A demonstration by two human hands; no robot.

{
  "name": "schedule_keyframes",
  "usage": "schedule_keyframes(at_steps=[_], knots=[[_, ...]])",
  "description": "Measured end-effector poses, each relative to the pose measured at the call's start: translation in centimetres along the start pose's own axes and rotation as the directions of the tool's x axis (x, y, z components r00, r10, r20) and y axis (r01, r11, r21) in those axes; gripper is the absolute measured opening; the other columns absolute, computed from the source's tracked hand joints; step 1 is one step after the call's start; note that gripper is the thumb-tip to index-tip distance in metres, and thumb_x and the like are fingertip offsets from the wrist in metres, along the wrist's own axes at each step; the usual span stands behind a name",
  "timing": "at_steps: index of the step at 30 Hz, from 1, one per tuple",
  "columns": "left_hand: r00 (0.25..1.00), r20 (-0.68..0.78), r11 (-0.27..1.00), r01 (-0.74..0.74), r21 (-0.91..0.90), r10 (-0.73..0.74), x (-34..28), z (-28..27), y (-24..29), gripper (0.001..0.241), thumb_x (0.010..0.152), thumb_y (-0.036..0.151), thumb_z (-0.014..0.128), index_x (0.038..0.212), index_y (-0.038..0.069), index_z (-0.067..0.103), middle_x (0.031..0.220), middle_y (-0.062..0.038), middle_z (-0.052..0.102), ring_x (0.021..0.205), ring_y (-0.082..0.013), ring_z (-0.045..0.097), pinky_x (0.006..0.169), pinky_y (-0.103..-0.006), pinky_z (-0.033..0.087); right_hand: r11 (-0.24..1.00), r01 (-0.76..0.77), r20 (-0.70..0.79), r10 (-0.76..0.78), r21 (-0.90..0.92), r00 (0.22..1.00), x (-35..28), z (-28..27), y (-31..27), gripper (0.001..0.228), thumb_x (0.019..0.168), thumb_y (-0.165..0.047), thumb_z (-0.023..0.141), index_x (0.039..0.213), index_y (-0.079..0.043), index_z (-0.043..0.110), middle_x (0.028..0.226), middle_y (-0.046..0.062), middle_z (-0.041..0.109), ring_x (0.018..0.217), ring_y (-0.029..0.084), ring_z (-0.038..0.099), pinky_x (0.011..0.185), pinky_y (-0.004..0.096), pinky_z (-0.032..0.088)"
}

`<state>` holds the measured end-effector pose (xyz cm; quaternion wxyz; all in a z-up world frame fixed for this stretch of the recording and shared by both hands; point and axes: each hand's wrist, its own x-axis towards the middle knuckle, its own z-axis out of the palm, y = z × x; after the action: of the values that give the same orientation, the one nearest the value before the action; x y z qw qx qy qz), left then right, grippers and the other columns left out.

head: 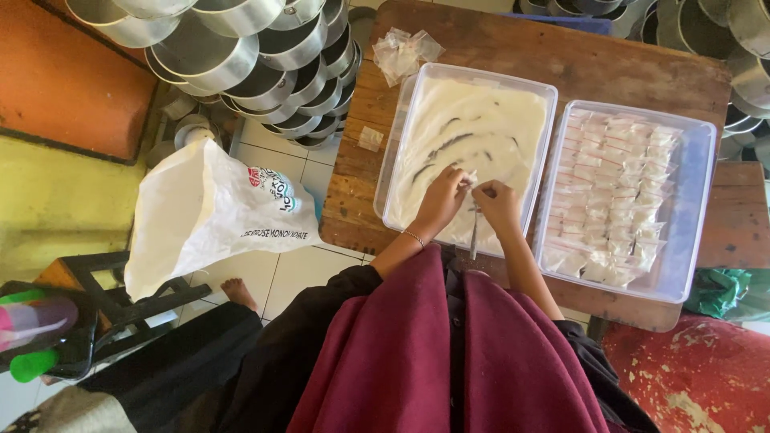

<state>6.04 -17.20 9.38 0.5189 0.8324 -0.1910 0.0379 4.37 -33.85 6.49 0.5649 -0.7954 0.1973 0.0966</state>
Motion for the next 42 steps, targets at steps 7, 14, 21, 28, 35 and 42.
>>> schedule_keyframes(at_steps=[7, 14, 21, 28, 35, 42], knots=[[0.996, -0.043, 0.995, 0.076, 0.059, -0.074, 0.3, -2.3, -0.2, 0.005, 0.089, -0.002, 0.069, 0.093, 0.001, 0.069, 0.091, -0.013, 0.067, 0.081, -0.0258, 0.068, 0.073, -0.0367, 0.055, 0.891, 0.313, 0.016, -0.326, -0.330, 0.945, -5.0, -1.8, -3.4, 0.020, 0.097, -0.016, 0.068, 0.115, -0.006, 0.068, 0.089, 0.012, 0.073, 0.080, 0.026, 0.072, 0.070, 0.040, 0.057], [0.987, -0.112, 0.991, 0.121, 0.055, -0.115, 0.0, -2.4, -1.3, 0.009, 0.086, -0.002, 0.072, 0.093, 0.001, 0.067, 0.092, -0.013, 0.069, 0.083, -0.0253, 0.070, 0.070, -0.0352, 0.056, 0.552, 0.476, 0.387, -0.278, -0.684, 0.879, -7.3, -2.3, -2.1, 0.046, 0.086, 0.006, 0.052, 0.108, -0.027, 0.074, 0.101, 0.011, 0.064, 0.096, 0.032, 0.067, 0.080, 0.046, 0.055], [0.954, -0.180, 0.967, 0.221, -0.129, -0.242, 0.1, -3.1, -2.6, 0.006, 0.092, -0.002, 0.068, 0.095, 0.002, 0.066, 0.090, -0.011, 0.074, 0.078, -0.0200, 0.077, 0.070, -0.0291, 0.062, 0.604, 0.569, 0.380, -0.423, -0.559, 0.823, -8.8, -3.3, -4.8, 0.014, 0.093, -0.022, 0.068, 0.101, -0.010, 0.070, 0.101, 0.011, 0.066, 0.093, 0.033, 0.068, 0.084, 0.048, 0.053], [0.925, -0.313, 0.977, 0.193, -0.093, -0.213, -0.7, -4.8, -3.5, 0.009, 0.087, -0.005, 0.069, 0.094, -0.001, 0.073, 0.092, -0.015, 0.076, 0.080, -0.0229, 0.077, 0.072, -0.0309, 0.059, 0.833, 0.449, -0.045, -0.487, -0.325, 0.872, -7.6, -4.1, -3.0, 0.020, 0.107, -0.013, 0.058, 0.121, -0.008, 0.072, 0.116, 0.018, 0.068, 0.088, 0.034, 0.070, 0.075, 0.042, 0.057], [0.909, -0.349, 0.974, 0.216, -0.068, -0.226, -1.0, -6.2, -3.2, 0.015, 0.088, -0.004, 0.068, 0.100, 0.000, 0.076, 0.097, -0.014, 0.076, 0.084, -0.0232, 0.075, 0.075, -0.0297, 0.058, 0.953, 0.261, -0.266, -0.214, 0.153, 0.940, -4.0, -4.4, 1.4, 0.022, 0.111, -0.013, 0.055, 0.119, 0.000, 0.071, 0.106, 0.015, 0.075, 0.089, 0.020, 0.075, 0.077, 0.029, 0.064], [0.894, -0.398, 0.978, 0.204, -0.054, -0.208, -1.9, -6.1, -3.8, 0.015, 0.088, -0.004, 0.068, 0.099, 0.002, 0.076, 0.098, -0.013, 0.074, 0.087, -0.0231, 0.075, 0.075, -0.0294, 0.059, 0.948, 0.310, -0.489, -0.303, -0.071, 0.818, -2.0, -3.6, 0.2, 0.024, 0.112, -0.012, 0.050, 0.113, 0.004, 0.069, 0.115, 0.017, 0.067, 0.098, 0.023, 0.075, 0.082, 0.032, 0.063]])
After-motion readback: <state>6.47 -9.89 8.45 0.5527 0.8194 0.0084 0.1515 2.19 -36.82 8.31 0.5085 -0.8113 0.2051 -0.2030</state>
